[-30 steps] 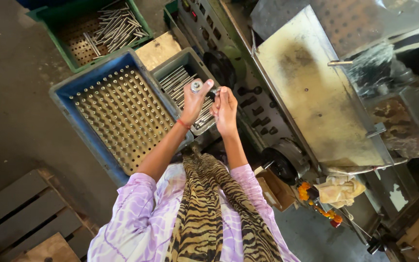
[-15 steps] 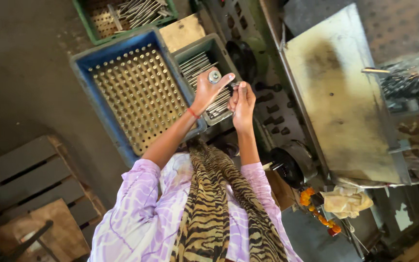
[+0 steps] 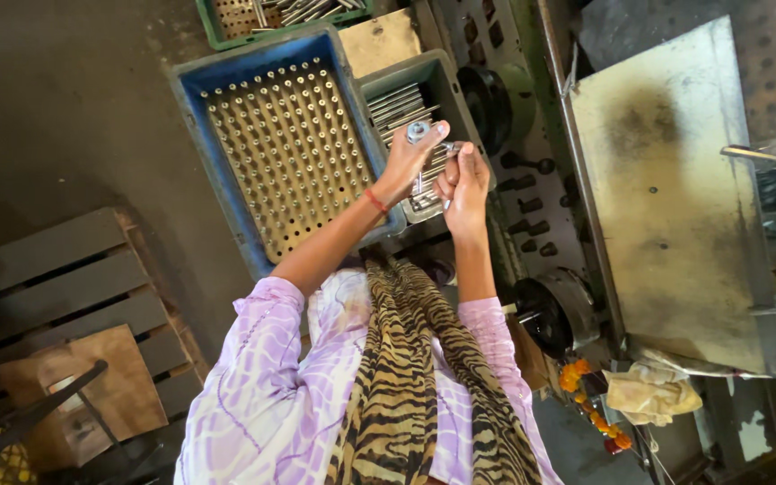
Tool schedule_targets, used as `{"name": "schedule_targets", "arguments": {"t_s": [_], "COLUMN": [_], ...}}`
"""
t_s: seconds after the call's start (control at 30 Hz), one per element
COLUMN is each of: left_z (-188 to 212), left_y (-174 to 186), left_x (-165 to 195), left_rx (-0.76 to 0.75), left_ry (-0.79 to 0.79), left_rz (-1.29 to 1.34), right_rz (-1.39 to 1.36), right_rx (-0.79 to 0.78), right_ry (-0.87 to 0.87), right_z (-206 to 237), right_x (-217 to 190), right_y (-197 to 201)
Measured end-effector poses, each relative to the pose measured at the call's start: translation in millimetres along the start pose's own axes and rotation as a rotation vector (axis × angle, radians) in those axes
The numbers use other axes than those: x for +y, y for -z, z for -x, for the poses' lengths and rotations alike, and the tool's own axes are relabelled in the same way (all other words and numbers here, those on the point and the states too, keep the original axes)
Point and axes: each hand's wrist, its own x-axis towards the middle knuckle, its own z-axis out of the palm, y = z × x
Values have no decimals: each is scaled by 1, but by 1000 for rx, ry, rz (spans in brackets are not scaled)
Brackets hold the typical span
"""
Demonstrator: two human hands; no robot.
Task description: The person repeatedly picks metal rods from a tray, inserts them into a grinding machine, operates a lever to grind the rod, and places the finished rod into a second tray. The cycle continues with multiple rods.
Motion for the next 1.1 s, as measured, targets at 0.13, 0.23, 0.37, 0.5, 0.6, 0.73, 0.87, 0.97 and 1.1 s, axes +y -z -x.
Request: {"name": "schedule_targets", "arguments": {"t_s": [0.13,0.23,0.37,0.5,0.6,0.73,0.87,0.97,1.1], "left_z": [1,5,12,13,6,16,33,18,-11], "left_y": [-2,-1,-14,-32,-45,-61,-52,-33,6], "left_x": [16,30,27,14,15,16,-4,-28,-46], "left_rx": [-1,15,44,137,131,78,-266,-284,-274], "left_ry": [-257,-879,-717,-352,-347,35,-137,-209,-341], "left_rz": [-261,-826,-634,-331,-317,23,-427,-971,-1090], "right_rz": [160,339,252,135,186,519,116,-89,-97], "right_rx": [50,94,125,247,339,360,484,567,672], "right_ry": [81,-40,-14,67,185,590,513,672,777], "right_z": [2,6,12,17,14,6,11,20,70], "right_x": [-4,-17,-25,-14,-2,7,-3,-32,-73], "right_y": [10,17,11,-2,3,25,45,61,94]}}
